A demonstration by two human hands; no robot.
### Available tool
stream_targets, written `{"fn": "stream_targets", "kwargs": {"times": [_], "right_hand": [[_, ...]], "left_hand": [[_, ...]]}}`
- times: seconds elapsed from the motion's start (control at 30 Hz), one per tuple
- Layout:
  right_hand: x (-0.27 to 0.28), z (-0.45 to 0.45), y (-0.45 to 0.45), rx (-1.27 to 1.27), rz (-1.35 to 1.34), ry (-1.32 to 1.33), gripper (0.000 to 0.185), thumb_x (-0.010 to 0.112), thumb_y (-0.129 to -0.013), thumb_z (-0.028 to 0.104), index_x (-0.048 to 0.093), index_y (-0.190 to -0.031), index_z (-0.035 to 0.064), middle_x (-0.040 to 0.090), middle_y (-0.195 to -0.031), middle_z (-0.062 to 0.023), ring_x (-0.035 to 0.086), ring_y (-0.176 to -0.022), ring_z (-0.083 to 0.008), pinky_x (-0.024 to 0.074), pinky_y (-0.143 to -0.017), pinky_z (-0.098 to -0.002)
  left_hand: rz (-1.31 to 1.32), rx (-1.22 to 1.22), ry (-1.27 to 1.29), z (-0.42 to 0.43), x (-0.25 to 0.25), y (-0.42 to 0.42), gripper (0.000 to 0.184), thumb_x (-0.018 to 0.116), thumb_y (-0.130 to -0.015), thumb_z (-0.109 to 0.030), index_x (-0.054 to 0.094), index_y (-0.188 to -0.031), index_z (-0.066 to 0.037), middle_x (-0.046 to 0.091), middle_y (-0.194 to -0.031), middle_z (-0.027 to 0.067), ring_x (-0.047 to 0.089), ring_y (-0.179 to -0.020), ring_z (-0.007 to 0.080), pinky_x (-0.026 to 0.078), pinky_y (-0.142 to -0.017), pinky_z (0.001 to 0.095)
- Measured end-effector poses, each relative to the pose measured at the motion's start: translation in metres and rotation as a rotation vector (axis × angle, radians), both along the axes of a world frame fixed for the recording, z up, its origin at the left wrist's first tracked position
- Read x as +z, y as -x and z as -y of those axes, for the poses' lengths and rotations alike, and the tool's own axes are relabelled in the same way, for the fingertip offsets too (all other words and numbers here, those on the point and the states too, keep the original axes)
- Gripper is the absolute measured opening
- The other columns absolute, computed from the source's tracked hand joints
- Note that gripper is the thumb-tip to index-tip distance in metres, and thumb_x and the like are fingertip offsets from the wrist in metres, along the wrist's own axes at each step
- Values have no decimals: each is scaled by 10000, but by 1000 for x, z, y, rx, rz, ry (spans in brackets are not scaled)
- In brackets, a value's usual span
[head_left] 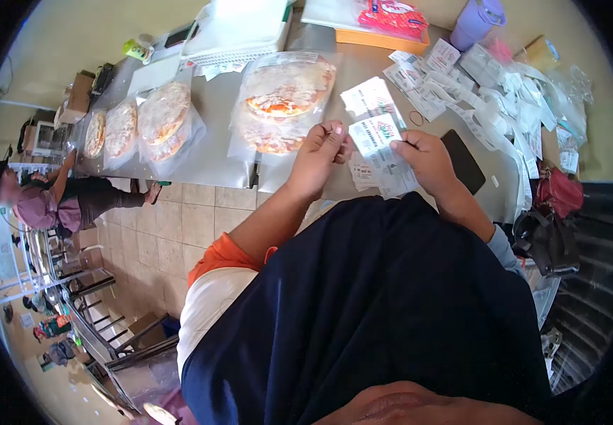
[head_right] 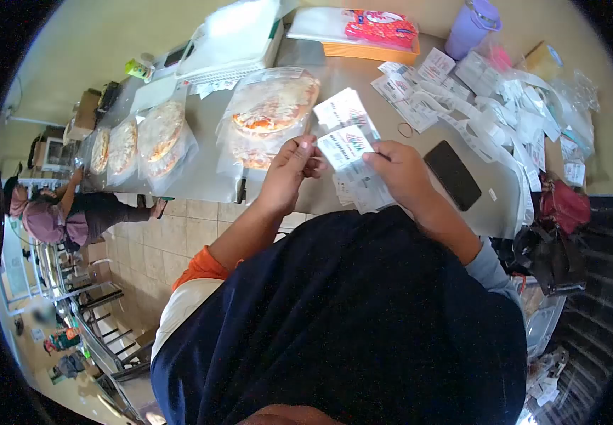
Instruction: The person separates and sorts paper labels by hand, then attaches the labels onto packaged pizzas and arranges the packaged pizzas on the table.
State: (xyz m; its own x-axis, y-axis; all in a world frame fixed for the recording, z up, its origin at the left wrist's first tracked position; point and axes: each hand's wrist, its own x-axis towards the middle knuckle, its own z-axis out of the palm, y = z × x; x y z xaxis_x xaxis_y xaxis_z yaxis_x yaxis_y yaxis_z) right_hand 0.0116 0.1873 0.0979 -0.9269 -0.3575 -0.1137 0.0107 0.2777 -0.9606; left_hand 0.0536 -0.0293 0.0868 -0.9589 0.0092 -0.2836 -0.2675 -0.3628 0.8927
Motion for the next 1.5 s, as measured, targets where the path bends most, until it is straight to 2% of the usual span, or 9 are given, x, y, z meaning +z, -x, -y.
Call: {"fn": "stream_targets", "kwargs": {"times": [0.1, 0.17, 0.37, 0.6, 0.8, 0.97, 1.17, 1.37, 1.5], "right_hand": [[-6, -7, 3, -84, 66, -2, 225, 609, -837, 164, 643, -920, -43, 637, -754, -67, 564, -662, -99, 445, -626, -252], [-12, -16, 5, -142, 138, 35, 209, 595, -847, 144, 635, -923, -47, 634, -763, -58, 566, -664, -96, 444, -635, -240], [-56, -51, 3, -310, 367, 182, 156, 569, -850, 88, 630, -893, -49, 643, -784, -72, 592, -642, -121, 463, -617, -247], [-111, -71, -1, -355, 376, -77, 173, 589, -816, 113, 639, -869, -45, 646, -759, -102, 611, -640, -180, 473, -606, -308], [-122, -66, -3, -209, -49, -683, 225, 627, -747, 203, 666, -838, 1, 632, -813, -130, 588, -788, -302, 445, -747, -405], [-127, -60, -8, -205, -247, -846, 234, 626, -734, 224, 679, -858, 33, 566, -1081, -142, 468, -1083, -313, 340, -945, -423], [-121, -56, -8, -239, -354, -859, 245, 635, -735, 227, 674, -872, 28, 566, -1072, -163, 494, -1038, -326, 376, -912, -421], [-74, -46, 9, -391, 128, 6, 209, 560, -867, 173, 640, -925, -12, 640, -806, -100, 609, -687, -187, 474, -652, -318], [-25, -20, 9, -313, 465, 466, 226, 545, -889, 165, 607, -995, -25, 645, -832, -78, 613, -674, -157, 485, -615, -293]], "left_hand": [[-171, 215, 514, 36, -10, 4, 162, 525, -920, -203, 553, -955, -47, 561, -757, 23, 512, -662, 91, 426, -603, 250], [-168, 493, 1218, 88, -17, 12, 162, 615, -815, -154, 580, -956, -83, 596, -724, 98, 579, -621, 221, 463, -585, 351], [502, 728, 2150, 257, -28, 9, 595, 534, -751, -171, 369, -1323, -178, 417, -1161, 207, 462, -986, 344, 393, -825, 445], [310, 473, 2266, 352, -8, 28, 256, 480, -853, -200, 648, -1045, -187, 604, -1039, 91, 547, -962, 334, 447, -823, 412], [-364, 564, 2234, 335, 97, 73, 209, 499, -847, -197, 671, -958, -151, 625, -942, 112, 575, -836, 327, 474, -745, 391], [-503, 561, 1977, 251, 178, 88, 196, 509, -878, -199, 669, -943, -107, 622, -943, 138, 583, -867, 332, 464, -756, 401], [-756, 447, 1886, 165, 157, 100, 177, 522, -808, -79, 673, -900, -91, 611, -865, 143, 580, -832, 321, 466, -732, 406], [-742, 9, 1833, 120, 50, 76, 230, 556, -710, -44, 643, -914, -105, 559, -787, 110, 547, -786, 303, 466, -699, 400], [-816, 229, 1726, 117, 24, 55, 237, 612, -703, -61, 625, -935, -108, 555, -780, 90, 543, -778, 298, 459, -682, 395]]}}
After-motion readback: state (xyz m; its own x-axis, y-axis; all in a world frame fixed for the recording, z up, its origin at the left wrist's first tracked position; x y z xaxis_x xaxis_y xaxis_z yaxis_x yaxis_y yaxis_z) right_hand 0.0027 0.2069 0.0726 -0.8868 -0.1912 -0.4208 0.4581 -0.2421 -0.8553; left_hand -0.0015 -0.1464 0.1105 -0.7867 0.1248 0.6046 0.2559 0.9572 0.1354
